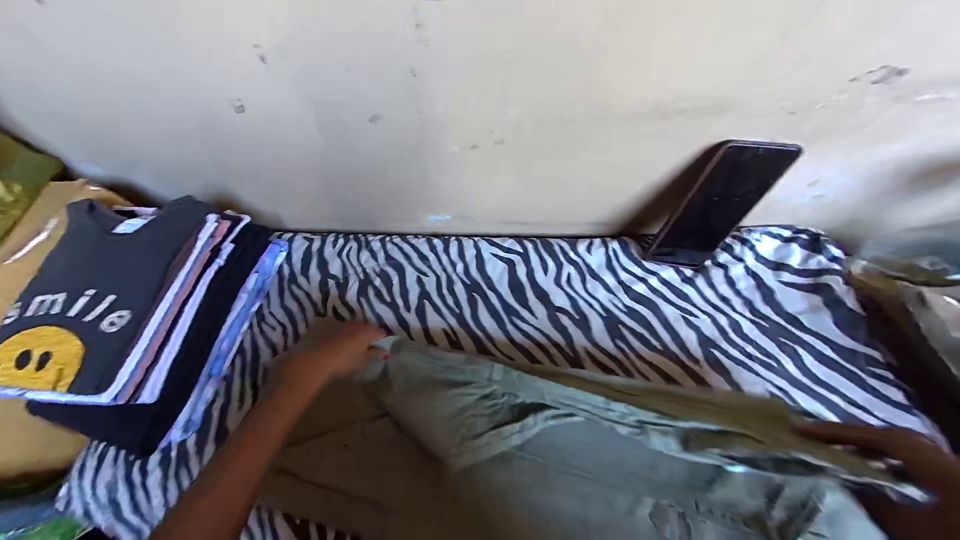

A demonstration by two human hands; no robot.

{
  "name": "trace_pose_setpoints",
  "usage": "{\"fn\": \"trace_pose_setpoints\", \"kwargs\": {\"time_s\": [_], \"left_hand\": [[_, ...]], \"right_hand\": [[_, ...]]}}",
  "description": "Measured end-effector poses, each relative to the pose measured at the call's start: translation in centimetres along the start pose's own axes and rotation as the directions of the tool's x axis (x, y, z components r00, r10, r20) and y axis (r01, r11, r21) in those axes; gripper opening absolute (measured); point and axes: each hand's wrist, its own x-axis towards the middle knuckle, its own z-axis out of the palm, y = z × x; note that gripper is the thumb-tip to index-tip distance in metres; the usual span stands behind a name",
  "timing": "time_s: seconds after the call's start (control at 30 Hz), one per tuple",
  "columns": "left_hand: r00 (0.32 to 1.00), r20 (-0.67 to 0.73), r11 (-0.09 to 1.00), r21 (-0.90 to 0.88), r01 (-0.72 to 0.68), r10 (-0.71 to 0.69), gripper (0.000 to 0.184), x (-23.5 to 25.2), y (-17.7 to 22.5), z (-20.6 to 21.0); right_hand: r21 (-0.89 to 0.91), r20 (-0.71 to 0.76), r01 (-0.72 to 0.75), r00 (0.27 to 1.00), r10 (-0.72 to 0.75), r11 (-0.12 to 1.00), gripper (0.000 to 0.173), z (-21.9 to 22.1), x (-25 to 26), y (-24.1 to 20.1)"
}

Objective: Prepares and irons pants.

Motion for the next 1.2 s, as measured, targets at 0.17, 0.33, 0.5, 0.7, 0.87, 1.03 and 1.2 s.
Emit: {"fn": "trace_pose_setpoints", "kwargs": {"time_s": [0.17,0.33,0.5,0.7,0.87,1.03,1.2], "left_hand": [[0.59,-0.788,0.963,0.011,-0.269,0.174,0.036,-2.7,9.4,9.7],[0.541,-0.751,0.901,0.165,-0.4,0.378,0.061,-0.4,10.3,16.4],[0.431,-0.809,0.852,0.155,-0.499,0.4,0.032,-0.4,11.2,13.6],[0.42,-0.747,0.82,0.289,-0.494,0.516,0.044,1.8,11.9,14.5],[0.493,-0.698,0.834,0.288,-0.471,0.52,0.05,1.8,11.7,14.5],[0.563,-0.716,0.905,0.254,-0.342,0.413,0.061,1.8,12.0,14.3],[0.544,-0.706,0.878,0.248,-0.409,0.452,0.061,0.9,11.7,14.7]], "right_hand": [[-0.036,-0.145,-0.22,0.966,0.213,0.975,0.023,1.6,-0.6,0.3],[-0.068,-0.165,-0.379,0.917,0.364,0.923,0.035,1.3,-1.3,-1.7],[0.0,0.065,-0.468,0.882,0.467,0.884,0.029,2.8,-0.5,-1.6],[0.202,0.125,-0.417,0.909,0.399,0.886,0.021,0.7,1.0,-0.8],[0.789,0.321,-0.579,0.672,0.667,0.204,0.031,1.9,7.8,0.4],[0.668,0.256,-0.55,0.802,0.539,0.501,0.039,3.6,7.7,2.1],[0.342,0.18,-0.185,0.975,0.129,0.921,0.034,0.6,3.1,5.5]]}}
